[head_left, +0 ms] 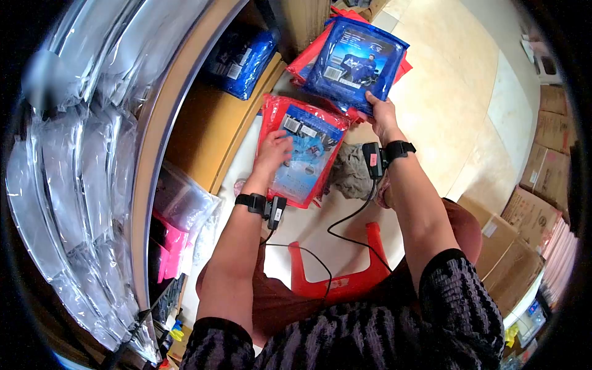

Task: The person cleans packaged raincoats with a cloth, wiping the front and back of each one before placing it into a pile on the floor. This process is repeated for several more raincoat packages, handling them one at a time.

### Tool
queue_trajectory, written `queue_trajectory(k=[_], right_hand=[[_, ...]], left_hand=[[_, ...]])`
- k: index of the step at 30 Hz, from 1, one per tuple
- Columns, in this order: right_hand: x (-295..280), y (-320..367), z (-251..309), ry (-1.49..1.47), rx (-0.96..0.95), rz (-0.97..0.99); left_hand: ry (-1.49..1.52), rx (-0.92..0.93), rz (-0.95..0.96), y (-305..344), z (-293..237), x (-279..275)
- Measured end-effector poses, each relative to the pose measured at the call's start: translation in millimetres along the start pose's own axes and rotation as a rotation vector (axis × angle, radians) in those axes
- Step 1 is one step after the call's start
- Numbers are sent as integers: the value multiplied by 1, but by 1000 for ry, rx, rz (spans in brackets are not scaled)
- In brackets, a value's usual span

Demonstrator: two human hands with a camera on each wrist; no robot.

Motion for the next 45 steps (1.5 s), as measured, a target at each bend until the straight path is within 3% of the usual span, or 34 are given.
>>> queue_trajectory(k=[4,7,9,10,13,17,19,24,27,31,33,35,39,43,45], right_hand=[[16,17,11,-5,-116,41],[40,56,36,-188,-116,148],[45,80,48,-153,-62,209],[50,94,56,-146,-58,238],[68,120,61,-19,1,428],[98,142,49,311,92,656],[103,131,42,537,97,718],[144,118,46,533,13,900],[155,96,23,195,128,792],[166,76,-26,-304,211,727],[176,76,-55,-268,316,654],[194,73,-56,-127,295,640],[238,29,-27,-17,104,675],[283,-20,-5,-14,-75,761],[292,-37,-12,10,-32,779]], left_hand=[[57,32,6,-9,-5,-6],[149,41,20,-7,-13,-8],[255,10,17,-2,-23,-9],[366,20,183,-4,-27,1],[645,-27,414,8,-41,17],[356,-220,510,12,-1,21],[604,-47,303,14,-4,18],[793,39,96,22,10,-23],[870,172,120,19,-18,-53],[843,315,-115,26,-46,-89],[800,357,-152,18,-52,-107],[837,367,-159,15,-63,-113],[972,409,-267,-16,-86,-155],[822,642,261,-37,-152,-145],[842,504,281,-75,-138,-174]])
Point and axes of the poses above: each hand's wrist, its own y-axis away from the middle knuckle, its own x-axis out of the palm, z = x × y, the point moved 10 cm from there along -y, towards the middle knuckle, and after that the axes turned 11 degrees about z, right-handed, at the moved point
